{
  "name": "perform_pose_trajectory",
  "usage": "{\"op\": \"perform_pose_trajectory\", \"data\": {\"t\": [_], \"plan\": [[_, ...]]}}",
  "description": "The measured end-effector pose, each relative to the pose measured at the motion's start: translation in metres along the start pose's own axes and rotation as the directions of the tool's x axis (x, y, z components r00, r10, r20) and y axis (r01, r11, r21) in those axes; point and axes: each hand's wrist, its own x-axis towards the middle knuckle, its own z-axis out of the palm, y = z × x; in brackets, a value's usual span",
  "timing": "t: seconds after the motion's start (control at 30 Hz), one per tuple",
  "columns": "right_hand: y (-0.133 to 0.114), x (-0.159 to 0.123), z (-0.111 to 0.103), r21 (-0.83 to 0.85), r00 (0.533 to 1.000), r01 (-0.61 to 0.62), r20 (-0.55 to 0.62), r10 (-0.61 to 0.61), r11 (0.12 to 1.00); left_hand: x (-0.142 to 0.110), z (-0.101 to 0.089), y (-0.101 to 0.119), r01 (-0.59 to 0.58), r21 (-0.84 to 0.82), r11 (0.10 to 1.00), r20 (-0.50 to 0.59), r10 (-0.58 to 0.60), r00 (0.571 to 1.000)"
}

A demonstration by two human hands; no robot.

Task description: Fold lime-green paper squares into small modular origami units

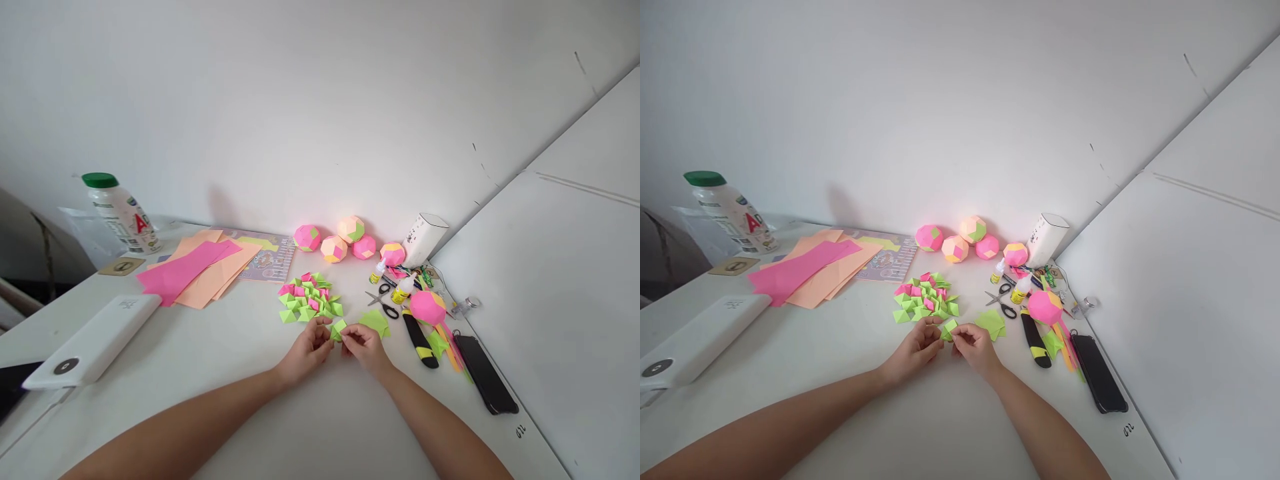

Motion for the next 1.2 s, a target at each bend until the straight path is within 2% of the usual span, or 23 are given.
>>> {"op": "perform_pose_trajectory", "data": {"t": [0.2, 0.33, 0.47, 0.73, 0.97, 1.2], "plan": [[0.0020, -0.0004, 0.0008, -0.014, 0.998, 0.062, 0.008, -0.062, 0.998, 0.0002, 0.0009, 0.0003, -0.017, 0.136, 0.991, -0.018, 0.019, 1.000], [0.0062, -0.0003, 0.0007, -0.050, 0.992, 0.125, 0.039, -0.123, 0.991, 0.0000, -0.0002, 0.0045, 0.007, 0.116, 0.993, -0.037, -0.003, 0.999], [0.0053, -0.0008, 0.0006, -0.127, 0.984, 0.175, 0.059, -0.168, 0.976, 0.0010, -0.0018, 0.0052, 0.018, 0.081, 0.997, -0.005, -0.017, 1.000], [-0.0014, -0.0033, 0.0034, -0.251, 0.974, 0.225, 0.075, -0.213, 0.941, 0.0025, -0.0021, 0.0007, -0.084, 0.116, 0.990, 0.006, 0.084, 0.996], [0.0007, -0.0008, 0.0015, -0.183, 0.987, 0.160, 0.034, -0.156, 0.970, 0.0022, -0.0032, 0.0006, -0.046, 0.100, 0.994, 0.009, 0.046, 0.999], [0.0022, 0.0016, -0.0011, 0.027, 0.997, 0.073, 0.035, -0.074, 0.997, 0.0009, -0.0015, 0.0064, 0.019, 0.107, 0.994, 0.012, -0.020, 1.000]]}}
